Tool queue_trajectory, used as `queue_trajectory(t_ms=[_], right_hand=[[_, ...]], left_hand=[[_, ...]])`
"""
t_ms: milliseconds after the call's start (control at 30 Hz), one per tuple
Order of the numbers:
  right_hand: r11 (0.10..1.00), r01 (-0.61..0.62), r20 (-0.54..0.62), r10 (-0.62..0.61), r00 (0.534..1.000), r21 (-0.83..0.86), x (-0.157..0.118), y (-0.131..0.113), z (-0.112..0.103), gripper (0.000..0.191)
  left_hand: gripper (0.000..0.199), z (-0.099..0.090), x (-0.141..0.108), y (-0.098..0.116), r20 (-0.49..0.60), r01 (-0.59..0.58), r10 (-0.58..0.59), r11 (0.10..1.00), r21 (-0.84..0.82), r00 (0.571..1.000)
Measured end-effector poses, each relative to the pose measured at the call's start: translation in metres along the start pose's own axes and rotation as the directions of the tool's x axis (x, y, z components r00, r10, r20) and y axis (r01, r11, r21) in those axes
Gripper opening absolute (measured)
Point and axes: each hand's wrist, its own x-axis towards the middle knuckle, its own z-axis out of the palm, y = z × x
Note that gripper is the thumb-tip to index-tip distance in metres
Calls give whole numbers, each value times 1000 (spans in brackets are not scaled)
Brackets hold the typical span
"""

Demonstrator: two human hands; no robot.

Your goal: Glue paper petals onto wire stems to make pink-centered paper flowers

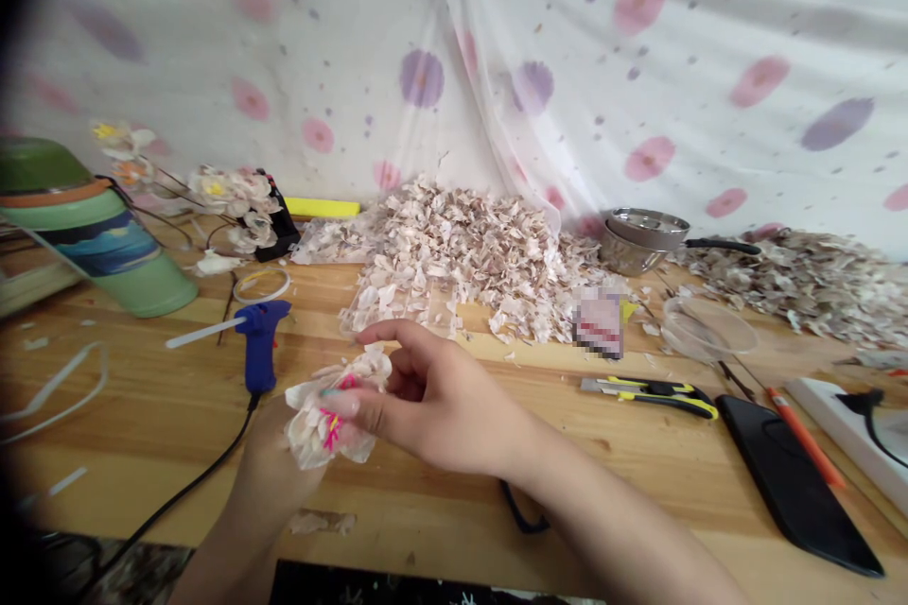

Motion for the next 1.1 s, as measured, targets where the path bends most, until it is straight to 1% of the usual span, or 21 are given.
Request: queue_trajectory(t_ms=[100,267,400,600,767,933,1000,1100], right_hand=[[999,12,-1,-12,1000,48,-2,-2,0,64],[997,-16,-40,13,999,-80,-3,-1,1,58],[997,-54,-50,51,997,-48,-2,2,3,59],[997,-70,-28,71,997,45,2,6,4,59],[996,-55,-37,57,998,65,2,7,5,54],[996,-80,-20,81,997,50,-2,0,7,54],[994,-74,-16,76,997,75,-3,-2,7,51],[990,-59,-3,60,998,127,-3,0,7,48]], left_hand=[[24,-1,1,1,34,-71,70,997,16,997],[25,-2,1,2,77,-124,119,991,58,990],[25,-3,2,3,94,-177,167,978,109,981],[24,-2,0,3,90,-168,154,971,173,984],[20,-1,1,3,55,-175,168,974,143,984],[23,1,2,5,41,-173,169,980,101,985],[21,2,-1,4,45,-157,154,984,79,987],[15,2,-6,4,40,-86,84,995,41,996]])
